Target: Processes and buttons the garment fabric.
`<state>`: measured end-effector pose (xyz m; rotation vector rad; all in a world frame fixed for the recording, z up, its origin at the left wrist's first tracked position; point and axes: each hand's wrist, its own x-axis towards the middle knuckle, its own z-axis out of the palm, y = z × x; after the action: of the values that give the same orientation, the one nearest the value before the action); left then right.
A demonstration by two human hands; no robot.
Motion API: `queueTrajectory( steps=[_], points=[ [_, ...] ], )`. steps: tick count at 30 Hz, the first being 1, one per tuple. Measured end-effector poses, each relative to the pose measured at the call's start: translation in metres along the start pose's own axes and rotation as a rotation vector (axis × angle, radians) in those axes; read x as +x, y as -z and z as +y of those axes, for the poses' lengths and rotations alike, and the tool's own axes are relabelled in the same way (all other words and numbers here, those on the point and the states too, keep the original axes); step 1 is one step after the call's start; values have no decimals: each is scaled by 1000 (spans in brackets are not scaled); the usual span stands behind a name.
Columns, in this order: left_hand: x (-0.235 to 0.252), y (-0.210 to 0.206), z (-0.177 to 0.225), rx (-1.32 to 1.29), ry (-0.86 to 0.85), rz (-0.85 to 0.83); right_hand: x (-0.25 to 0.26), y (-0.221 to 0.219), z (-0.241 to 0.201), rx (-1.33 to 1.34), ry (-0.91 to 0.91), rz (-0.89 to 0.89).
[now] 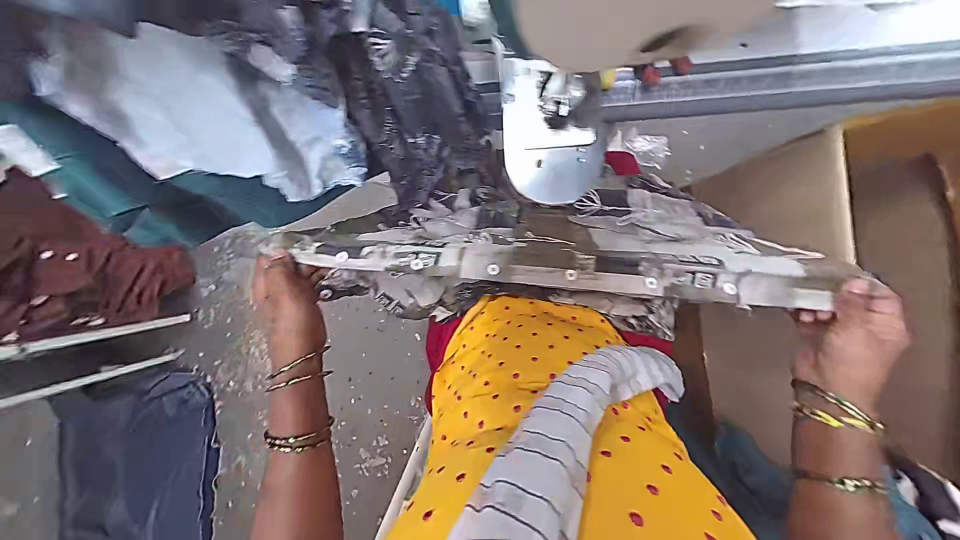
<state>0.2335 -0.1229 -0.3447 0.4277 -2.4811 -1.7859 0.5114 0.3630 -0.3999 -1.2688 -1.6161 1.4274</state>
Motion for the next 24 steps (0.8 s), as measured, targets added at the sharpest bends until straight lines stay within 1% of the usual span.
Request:
queueTrajectory(
  steps=[7,13,17,24],
  points=[
    [-10,9,15,-164,-128,-53,13,-2,12,78,-29,12],
    [-13,10,17,-197,-140,-84,16,0,14,76,-47,30],
    [-13,8,19,-207,-133,-67,15,1,15,84,-56,24],
    [-13,9,21,-232,-166,-96,16,-1,13,79,-67,41]
  ],
)
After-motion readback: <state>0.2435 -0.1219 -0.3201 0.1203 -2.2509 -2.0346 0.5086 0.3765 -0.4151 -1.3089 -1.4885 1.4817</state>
